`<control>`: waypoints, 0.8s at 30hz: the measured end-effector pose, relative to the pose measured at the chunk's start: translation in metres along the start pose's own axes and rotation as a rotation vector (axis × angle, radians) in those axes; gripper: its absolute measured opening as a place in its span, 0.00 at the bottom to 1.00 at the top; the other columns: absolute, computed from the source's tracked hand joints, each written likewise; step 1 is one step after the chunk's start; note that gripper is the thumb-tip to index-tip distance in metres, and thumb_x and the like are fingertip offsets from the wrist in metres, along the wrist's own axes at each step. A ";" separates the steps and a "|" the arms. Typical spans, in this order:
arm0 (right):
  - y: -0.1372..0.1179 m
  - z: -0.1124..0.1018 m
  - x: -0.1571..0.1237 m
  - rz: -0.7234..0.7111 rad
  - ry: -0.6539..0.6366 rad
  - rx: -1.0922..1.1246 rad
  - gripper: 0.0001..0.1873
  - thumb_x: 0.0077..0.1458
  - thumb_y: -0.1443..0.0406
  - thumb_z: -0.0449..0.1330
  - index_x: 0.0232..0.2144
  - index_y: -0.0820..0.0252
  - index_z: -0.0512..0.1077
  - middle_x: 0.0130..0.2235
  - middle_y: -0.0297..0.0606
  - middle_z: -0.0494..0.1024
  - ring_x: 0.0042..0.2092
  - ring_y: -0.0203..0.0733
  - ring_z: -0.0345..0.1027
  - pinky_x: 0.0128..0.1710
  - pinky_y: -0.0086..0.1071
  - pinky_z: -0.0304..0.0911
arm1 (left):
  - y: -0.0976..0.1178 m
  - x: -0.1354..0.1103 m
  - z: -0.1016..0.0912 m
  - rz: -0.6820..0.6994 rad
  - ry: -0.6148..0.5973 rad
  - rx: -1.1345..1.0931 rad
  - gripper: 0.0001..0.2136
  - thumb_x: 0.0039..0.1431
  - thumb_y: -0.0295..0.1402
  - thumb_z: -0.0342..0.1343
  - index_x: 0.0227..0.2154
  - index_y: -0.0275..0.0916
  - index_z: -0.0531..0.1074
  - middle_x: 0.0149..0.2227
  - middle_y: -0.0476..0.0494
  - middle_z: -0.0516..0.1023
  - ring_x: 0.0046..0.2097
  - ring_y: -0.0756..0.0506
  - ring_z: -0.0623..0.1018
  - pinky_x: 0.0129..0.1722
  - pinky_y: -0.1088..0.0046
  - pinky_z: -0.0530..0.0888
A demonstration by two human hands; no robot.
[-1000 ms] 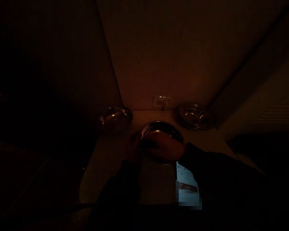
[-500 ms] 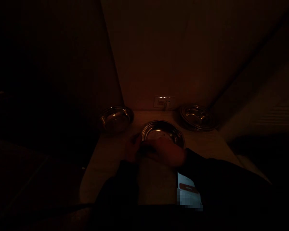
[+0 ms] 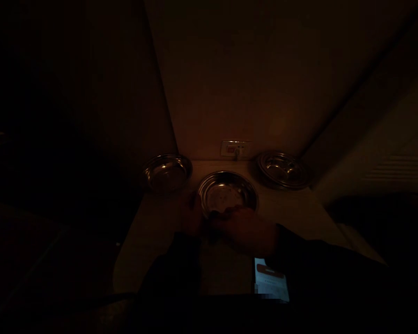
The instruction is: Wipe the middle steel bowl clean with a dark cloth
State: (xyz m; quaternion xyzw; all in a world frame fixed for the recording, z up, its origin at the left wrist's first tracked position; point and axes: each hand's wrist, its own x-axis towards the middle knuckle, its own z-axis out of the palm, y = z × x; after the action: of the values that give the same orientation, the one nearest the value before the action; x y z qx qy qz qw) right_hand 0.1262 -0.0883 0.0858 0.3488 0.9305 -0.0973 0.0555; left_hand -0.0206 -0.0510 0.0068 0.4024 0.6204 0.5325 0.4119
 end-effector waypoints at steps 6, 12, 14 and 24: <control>0.011 0.012 -0.012 -0.050 0.050 -0.088 0.12 0.61 0.67 0.54 0.46 0.58 0.71 0.47 0.43 0.78 0.44 0.49 0.72 0.41 0.41 0.63 | -0.004 0.001 -0.002 0.025 0.035 -0.019 0.16 0.60 0.34 0.51 0.47 0.34 0.75 0.51 0.37 0.77 0.54 0.40 0.75 0.53 0.65 0.70; 0.016 0.026 -0.035 -0.045 0.204 -0.168 0.14 0.61 0.68 0.56 0.50 0.56 0.70 0.51 0.41 0.76 0.46 0.47 0.70 0.43 0.40 0.63 | -0.004 0.000 0.002 0.034 0.068 -0.094 0.16 0.59 0.35 0.52 0.46 0.34 0.76 0.49 0.37 0.78 0.52 0.40 0.76 0.52 0.62 0.71; 0.013 0.035 -0.033 -0.068 0.279 -0.193 0.14 0.61 0.68 0.55 0.49 0.57 0.70 0.52 0.42 0.76 0.46 0.46 0.69 0.43 0.40 0.64 | -0.005 0.000 0.003 0.032 0.073 -0.124 0.16 0.59 0.36 0.51 0.45 0.34 0.76 0.47 0.37 0.79 0.50 0.40 0.77 0.50 0.62 0.73; 0.039 0.062 -0.059 -0.037 0.497 -0.192 0.22 0.55 0.75 0.54 0.52 0.63 0.70 0.53 0.45 0.75 0.53 0.53 0.68 0.45 0.45 0.71 | 0.000 -0.002 0.001 0.073 0.097 -0.045 0.16 0.60 0.34 0.49 0.46 0.34 0.76 0.49 0.39 0.78 0.52 0.41 0.76 0.52 0.64 0.71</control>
State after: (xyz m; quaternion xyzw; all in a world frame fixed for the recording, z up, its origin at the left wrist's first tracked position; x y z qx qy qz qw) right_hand 0.1983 -0.1105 0.0297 0.3382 0.9267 0.0790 -0.1437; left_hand -0.0195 -0.0523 0.0070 0.3892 0.6124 0.5797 0.3707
